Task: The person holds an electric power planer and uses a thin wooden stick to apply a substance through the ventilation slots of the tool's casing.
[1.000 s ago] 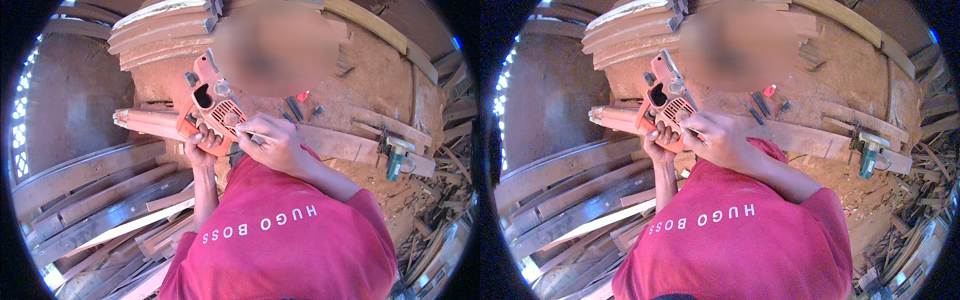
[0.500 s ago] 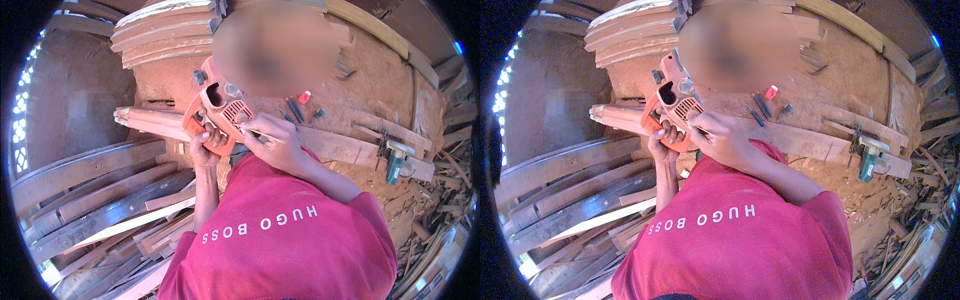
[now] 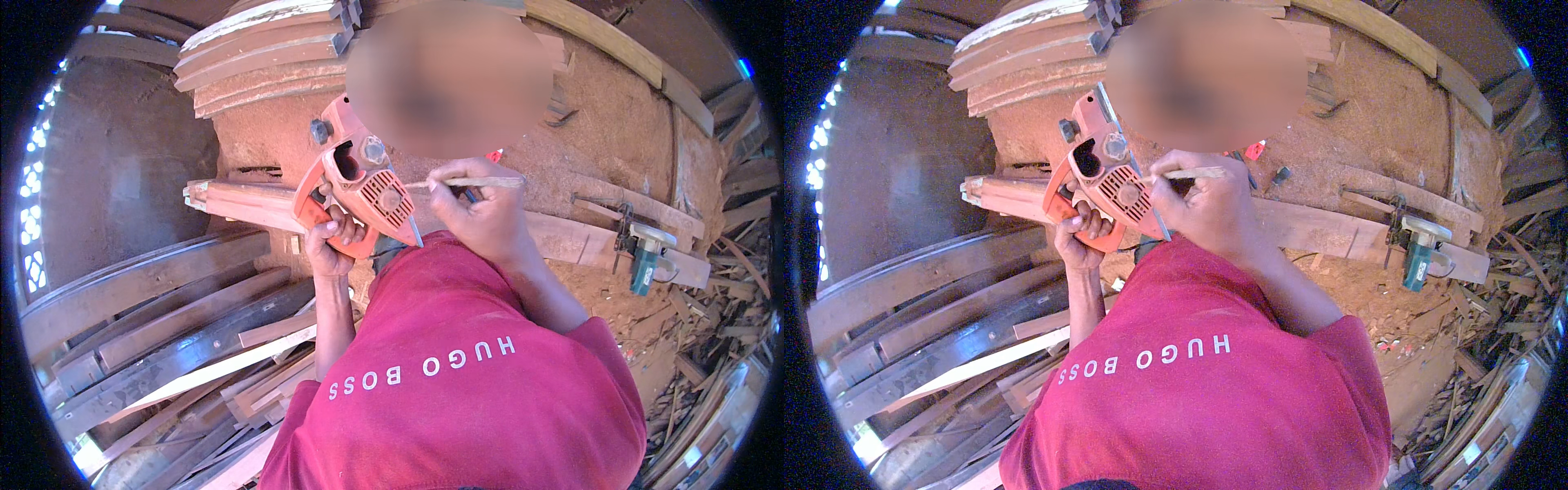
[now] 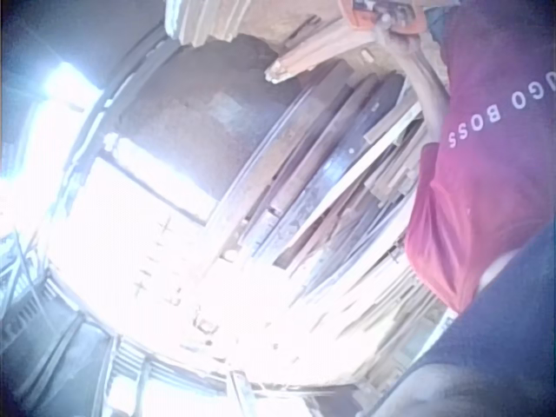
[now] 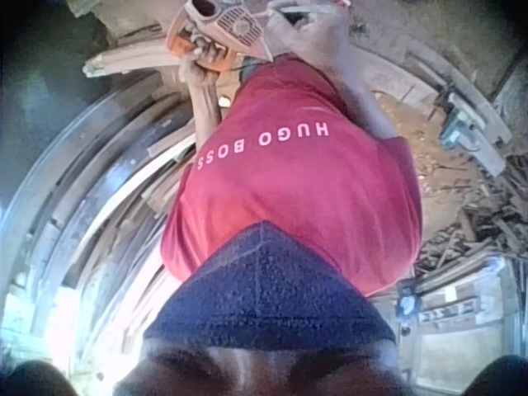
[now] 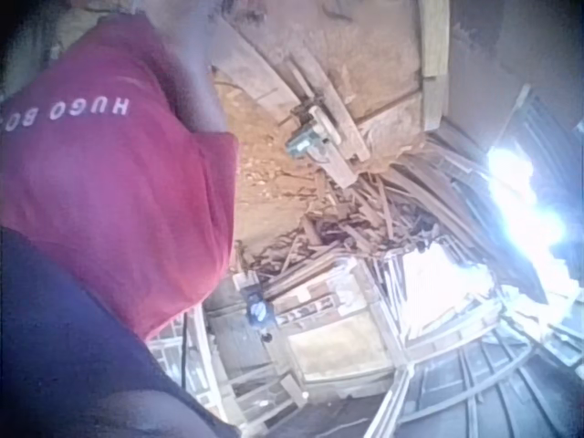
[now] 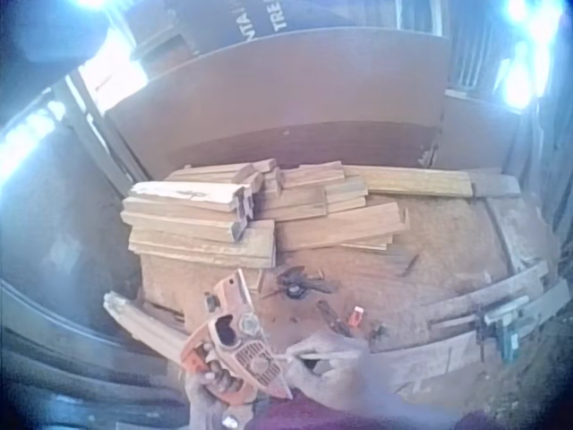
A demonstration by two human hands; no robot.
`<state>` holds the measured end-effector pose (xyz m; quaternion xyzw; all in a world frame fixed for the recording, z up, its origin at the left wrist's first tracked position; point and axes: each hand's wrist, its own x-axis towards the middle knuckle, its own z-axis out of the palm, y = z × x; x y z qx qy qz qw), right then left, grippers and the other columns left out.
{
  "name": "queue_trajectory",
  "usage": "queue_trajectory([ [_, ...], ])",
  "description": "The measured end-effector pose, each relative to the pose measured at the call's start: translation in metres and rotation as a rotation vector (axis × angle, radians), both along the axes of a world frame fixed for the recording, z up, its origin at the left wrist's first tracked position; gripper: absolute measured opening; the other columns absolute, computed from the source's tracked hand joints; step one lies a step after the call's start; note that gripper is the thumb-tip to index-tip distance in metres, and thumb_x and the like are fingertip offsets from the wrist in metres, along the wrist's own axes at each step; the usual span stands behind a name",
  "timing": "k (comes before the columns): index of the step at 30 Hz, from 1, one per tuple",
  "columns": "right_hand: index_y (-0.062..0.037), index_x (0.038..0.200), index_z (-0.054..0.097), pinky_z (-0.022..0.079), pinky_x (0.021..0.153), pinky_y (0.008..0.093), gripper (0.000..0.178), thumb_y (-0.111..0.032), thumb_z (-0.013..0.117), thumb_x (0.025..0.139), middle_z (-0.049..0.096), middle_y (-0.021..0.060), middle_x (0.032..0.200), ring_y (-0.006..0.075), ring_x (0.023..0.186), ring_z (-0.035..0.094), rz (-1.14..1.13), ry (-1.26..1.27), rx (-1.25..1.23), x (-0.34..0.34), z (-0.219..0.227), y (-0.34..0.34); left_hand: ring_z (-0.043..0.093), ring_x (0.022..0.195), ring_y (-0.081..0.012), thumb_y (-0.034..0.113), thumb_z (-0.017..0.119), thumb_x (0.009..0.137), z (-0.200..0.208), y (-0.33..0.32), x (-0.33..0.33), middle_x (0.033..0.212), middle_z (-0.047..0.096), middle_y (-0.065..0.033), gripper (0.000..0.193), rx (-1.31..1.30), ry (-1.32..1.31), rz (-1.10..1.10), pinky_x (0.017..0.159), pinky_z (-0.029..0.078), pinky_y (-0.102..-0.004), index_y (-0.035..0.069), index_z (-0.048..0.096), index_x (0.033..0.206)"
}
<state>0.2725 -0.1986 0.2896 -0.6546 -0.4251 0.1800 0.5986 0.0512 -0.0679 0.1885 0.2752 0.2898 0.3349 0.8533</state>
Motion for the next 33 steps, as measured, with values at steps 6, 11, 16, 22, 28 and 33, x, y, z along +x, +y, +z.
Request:
queue_trajectory([
  [6, 0.0000, 0.089, 0.069, 0.051, 0.063, 0.0277, 0.007, -0.003, 0.070, 0.082, 0.070, 0.0086, 0.081, 0.0129, 0.072, 0.066, 0.031, -0.042, -0.008, -0.002, -0.012, 0.002, 0.041, 0.050, -0.0103, 0.018, 0.057, 0.079, -0.001, 0.001, -0.001, 0.058, 0.038, 0.0034, 0.018, -0.028, -0.006, -0.005, 0.056, 0.037, -0.0285, 0.014, 0.043, 0.070],
  [11, 0.0003, 0.089, 0.070, 0.051, 0.063, 0.0284, 0.008, -0.004, 0.072, 0.082, 0.071, 0.0105, 0.083, 0.0159, 0.073, 0.068, 0.008, -0.038, 0.039, -0.002, -0.025, 0.006, 0.040, 0.051, -0.0098, 0.018, 0.058, 0.080, -0.004, 0.003, -0.002, 0.058, 0.038, 0.0034, 0.020, -0.026, -0.003, -0.011, 0.057, 0.036, -0.0280, 0.014, 0.042, 0.069],
  [16, 0.0003, 0.090, 0.070, 0.052, 0.065, 0.0302, 0.008, -0.003, 0.071, 0.083, 0.071, 0.0111, 0.084, 0.0183, 0.074, 0.069, 0.039, -0.056, 0.066, -0.007, -0.029, 0.008, 0.042, 0.052, -0.0101, 0.016, 0.057, 0.081, -0.013, 0.005, -0.009, 0.062, 0.042, 0.0022, 0.020, -0.049, -0.062, -0.017, 0.057, 0.039, -0.0291, 0.013, 0.042, 0.093],
  [22, 0.0011, 0.088, 0.068, 0.053, 0.065, 0.0346, 0.007, -0.005, 0.069, 0.085, 0.069, 0.0143, 0.082, 0.0255, 0.073, 0.069, 0.102, -0.129, -0.026, -0.015, -0.046, 0.022, 0.044, 0.053, -0.0108, 0.013, 0.056, 0.081, -0.014, 0.004, -0.010, 0.067, 0.045, 0.0009, 0.038, -0.055, -0.115, -0.018, 0.056, 0.041, -0.0300, 0.011, 0.042, 0.117],
  [28, 0.0023, 0.090, 0.067, 0.052, 0.065, 0.0342, 0.010, -0.006, 0.069, 0.085, 0.068, 0.0155, 0.084, 0.0263, 0.073, 0.068, 0.127, -0.072, -0.130, -0.002, -0.022, 0.015, 0.042, 0.053, -0.0110, 0.016, 0.057, 0.081, -0.004, 0.003, -0.006, 0.061, 0.041, 0.0015, 0.022, -0.018, -0.044, -0.031, 0.058, 0.038, -0.0299, 0.011, 0.043, 0.096],
  [33, 0.0023, 0.091, 0.068, 0.052, 0.068, 0.0342, 0.010, -0.005, 0.069, 0.084, 0.068, 0.0156, 0.085, 0.0274, 0.075, 0.068, 0.119, -0.087, -0.031, -0.010, -0.043, 0.025, 0.046, 0.055, -0.0129, 0.008, 0.057, 0.080, -0.012, 0.007, -0.011, 0.068, 0.043, 0.0000, 0.063, -0.059, -0.123, -0.023, 0.057, 0.043, -0.0326, 0.008, 0.040, 0.140],
])
